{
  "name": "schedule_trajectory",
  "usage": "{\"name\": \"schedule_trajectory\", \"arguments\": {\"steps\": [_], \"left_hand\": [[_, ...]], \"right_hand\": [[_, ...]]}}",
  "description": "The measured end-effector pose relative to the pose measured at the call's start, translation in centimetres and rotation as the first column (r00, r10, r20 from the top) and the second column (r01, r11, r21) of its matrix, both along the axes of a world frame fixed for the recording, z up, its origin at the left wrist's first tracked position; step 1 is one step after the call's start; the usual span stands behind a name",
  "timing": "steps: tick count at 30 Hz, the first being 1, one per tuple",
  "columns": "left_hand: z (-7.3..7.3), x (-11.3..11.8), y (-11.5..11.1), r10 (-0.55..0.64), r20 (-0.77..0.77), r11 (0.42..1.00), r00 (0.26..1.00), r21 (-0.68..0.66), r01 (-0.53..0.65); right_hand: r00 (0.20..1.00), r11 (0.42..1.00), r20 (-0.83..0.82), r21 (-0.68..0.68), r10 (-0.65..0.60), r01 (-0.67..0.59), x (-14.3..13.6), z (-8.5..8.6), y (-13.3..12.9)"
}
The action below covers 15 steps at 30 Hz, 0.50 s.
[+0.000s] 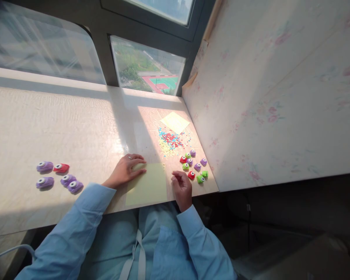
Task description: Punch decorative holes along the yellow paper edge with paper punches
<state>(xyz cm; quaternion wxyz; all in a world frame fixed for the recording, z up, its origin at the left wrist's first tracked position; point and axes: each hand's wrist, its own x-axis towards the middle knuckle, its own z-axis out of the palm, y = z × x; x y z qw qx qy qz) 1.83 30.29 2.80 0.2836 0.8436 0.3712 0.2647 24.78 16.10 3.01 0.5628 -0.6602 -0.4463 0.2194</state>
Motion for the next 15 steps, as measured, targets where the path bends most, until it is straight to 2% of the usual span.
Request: {"name": "schedule_trajectory", "arguments": {"steps": [2,5,8,11,15], "left_hand": [[-0.1,-0.1,0.1,0.006,0.010,1.000,1.000,-0.003,-0.006],[-0.1,-0.1,0.0,-0.006,0.021,1.000,1.000,0.004,0.006],[0.1,-0.1,-0.2,-0.015,0.029,0.999,0.999,0.034,0.014],[0.4,0.1,-0.4,-0.005,0.018,0.998,1.000,0.059,0.004],[0.5,0.1,-1.0,0.018,-0.019,0.999,1.000,0.046,-0.018]], "right_hand": [[0.998,0.999,0.060,0.007,-0.033,0.032,1.0,0.7,0.0],[0.952,0.997,0.295,0.013,-0.081,0.080,3.0,2.3,0.5],[0.847,0.998,0.532,-0.061,0.012,0.025,5.1,3.3,1.3],[0.760,0.991,0.645,-0.133,0.081,0.007,6.3,3.1,1.8],[0.730,0.985,0.669,-0.168,0.136,-0.029,6.2,2.2,1.7]]}}
